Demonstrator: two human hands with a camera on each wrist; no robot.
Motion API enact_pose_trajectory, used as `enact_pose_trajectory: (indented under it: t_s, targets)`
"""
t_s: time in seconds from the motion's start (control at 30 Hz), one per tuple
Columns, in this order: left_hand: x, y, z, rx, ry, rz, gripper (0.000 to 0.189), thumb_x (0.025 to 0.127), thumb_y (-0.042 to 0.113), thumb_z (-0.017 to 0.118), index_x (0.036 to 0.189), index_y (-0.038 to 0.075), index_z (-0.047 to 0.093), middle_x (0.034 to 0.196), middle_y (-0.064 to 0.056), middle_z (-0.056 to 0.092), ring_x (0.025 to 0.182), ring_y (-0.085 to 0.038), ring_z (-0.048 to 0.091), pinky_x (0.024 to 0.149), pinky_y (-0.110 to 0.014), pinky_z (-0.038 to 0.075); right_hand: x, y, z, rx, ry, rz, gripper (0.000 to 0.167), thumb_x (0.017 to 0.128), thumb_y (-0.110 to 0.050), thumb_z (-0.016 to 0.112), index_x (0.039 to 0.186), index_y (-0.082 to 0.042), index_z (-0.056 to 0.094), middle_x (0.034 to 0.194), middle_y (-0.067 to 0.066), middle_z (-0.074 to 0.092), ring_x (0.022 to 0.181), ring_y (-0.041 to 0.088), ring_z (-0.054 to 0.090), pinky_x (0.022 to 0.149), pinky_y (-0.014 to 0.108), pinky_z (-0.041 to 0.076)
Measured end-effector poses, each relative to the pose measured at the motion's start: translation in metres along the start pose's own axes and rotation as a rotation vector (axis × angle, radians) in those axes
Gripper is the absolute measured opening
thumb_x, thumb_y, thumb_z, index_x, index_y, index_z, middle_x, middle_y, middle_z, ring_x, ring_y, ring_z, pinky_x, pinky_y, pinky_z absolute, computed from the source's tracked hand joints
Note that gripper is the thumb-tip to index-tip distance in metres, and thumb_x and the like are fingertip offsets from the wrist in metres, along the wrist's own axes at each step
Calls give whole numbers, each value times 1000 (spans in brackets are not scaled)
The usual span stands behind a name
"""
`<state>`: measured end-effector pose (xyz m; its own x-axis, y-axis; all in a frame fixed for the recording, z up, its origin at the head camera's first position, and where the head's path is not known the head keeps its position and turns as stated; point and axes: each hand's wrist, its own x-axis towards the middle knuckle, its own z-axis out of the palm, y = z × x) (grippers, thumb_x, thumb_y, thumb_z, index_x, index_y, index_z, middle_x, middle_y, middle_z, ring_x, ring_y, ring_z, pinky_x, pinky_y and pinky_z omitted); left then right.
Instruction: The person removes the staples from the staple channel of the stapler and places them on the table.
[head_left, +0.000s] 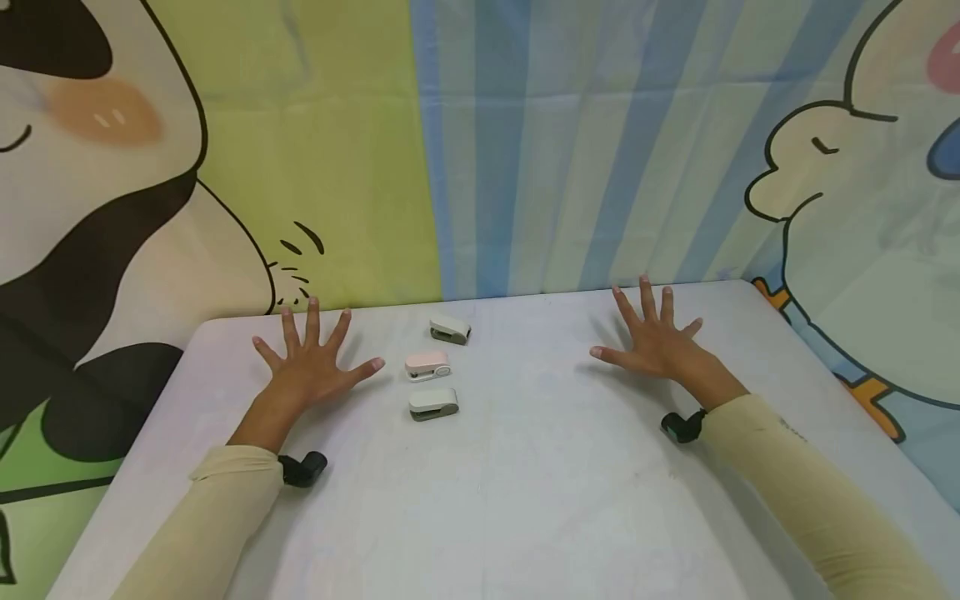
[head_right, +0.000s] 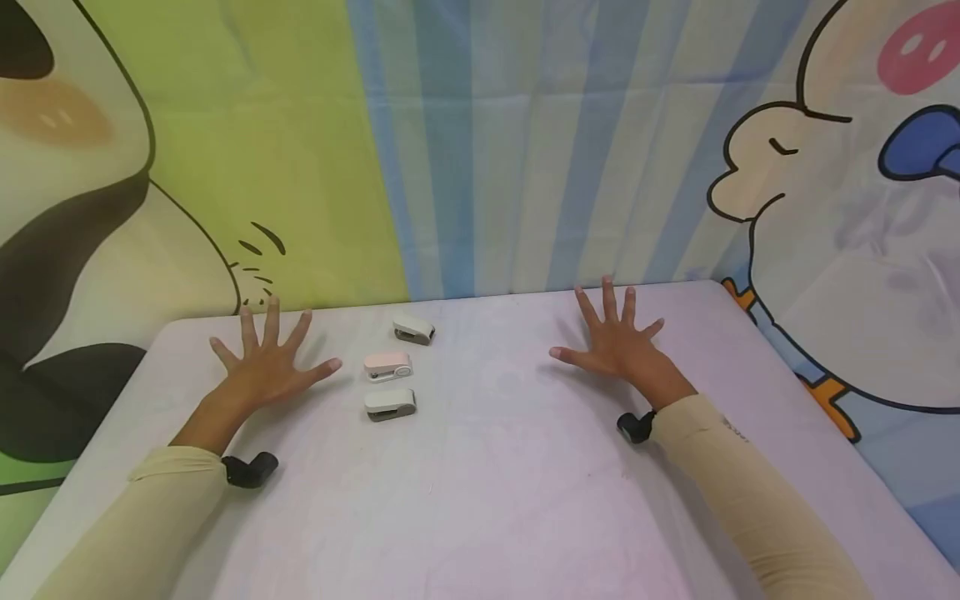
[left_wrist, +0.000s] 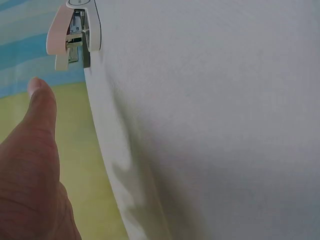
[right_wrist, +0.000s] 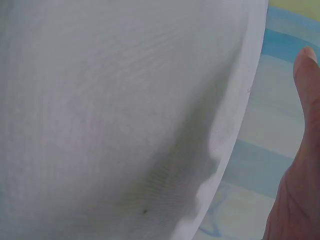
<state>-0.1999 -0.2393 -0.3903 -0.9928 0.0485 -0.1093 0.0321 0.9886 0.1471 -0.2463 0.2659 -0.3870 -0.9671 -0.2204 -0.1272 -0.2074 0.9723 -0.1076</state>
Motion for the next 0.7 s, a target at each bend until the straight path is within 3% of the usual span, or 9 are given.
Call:
enact_pose_trajectory:
  t_s: [0.1,0.23,0.33,0.4,0.43,0.5,0.57,0.63,0.7]
  targets:
    - [-2,0,-2,9,19,0,111,77,89,30,158,18,4,153,-18,-32,128,-39,-42,84,-74,-26,1,-1,2,-52,41,-33,110,79,-85,38,156,-24,-11,155,18,-28,136,51,-23,86,83,-10]
    - [-6,3,-8,23,108,22,111,77,88,34,157,16,9,155,-22,-24,135,-42,-32,90,-70,-26,0,-6,2,-83,89,-80,107,82,-82,40,157,-22,-7,157,20,-21,136,47,-25,92,74,-20]
    - [-8,9,-13,25,146,52,112,76,88,37,157,15,14,157,-24,-18,139,-45,-24,93,-69,-26,-2,-11,0,-77,101,-102,106,83,-81,42,157,-21,-5,157,20,-20,135,47,-27,93,72,-21]
    - [-10,15,-17,14,145,68,113,75,89,38,156,12,20,157,-28,-5,141,-49,-12,96,-70,-21,-2,-15,-2,-68,107,-112,105,83,-80,42,157,-21,-3,158,20,-19,136,48,-25,94,73,-19]
    - [-11,18,-19,14,144,74,112,75,89,38,154,10,25,157,-29,5,141,-51,-1,100,-71,-14,-3,-17,-2,-62,112,-114,105,83,-80,42,158,-20,-1,158,20,-17,136,50,-22,95,74,-17]
    - [-13,24,-24,-3,132,74,112,75,89,39,149,5,37,149,-30,29,135,-51,25,103,-70,11,-2,-20,-3,-21,117,-116,102,85,-78,42,158,-18,3,159,22,-9,137,54,-15,97,75,-11]
    - [-17,28,-30,-43,112,68,109,75,89,41,140,2,50,133,-28,52,119,-47,48,91,-63,36,-1,-24,-3,42,132,-121,99,87,-74,43,158,-14,8,159,25,1,138,57,-3,100,75,-1]
    - [-20,31,-33,-97,82,72,104,75,87,44,131,1,59,115,-22,64,102,-40,59,73,-52,47,0,-28,-2,128,151,-121,93,91,-69,45,156,-10,15,157,26,14,138,55,13,104,71,12]
    - [-22,35,-35,-173,46,87,96,77,84,48,125,2,64,104,-17,68,94,-33,62,67,-45,49,0,-33,-1,222,191,-131,85,93,-62,50,153,-6,27,152,25,28,136,50,27,104,65,24]
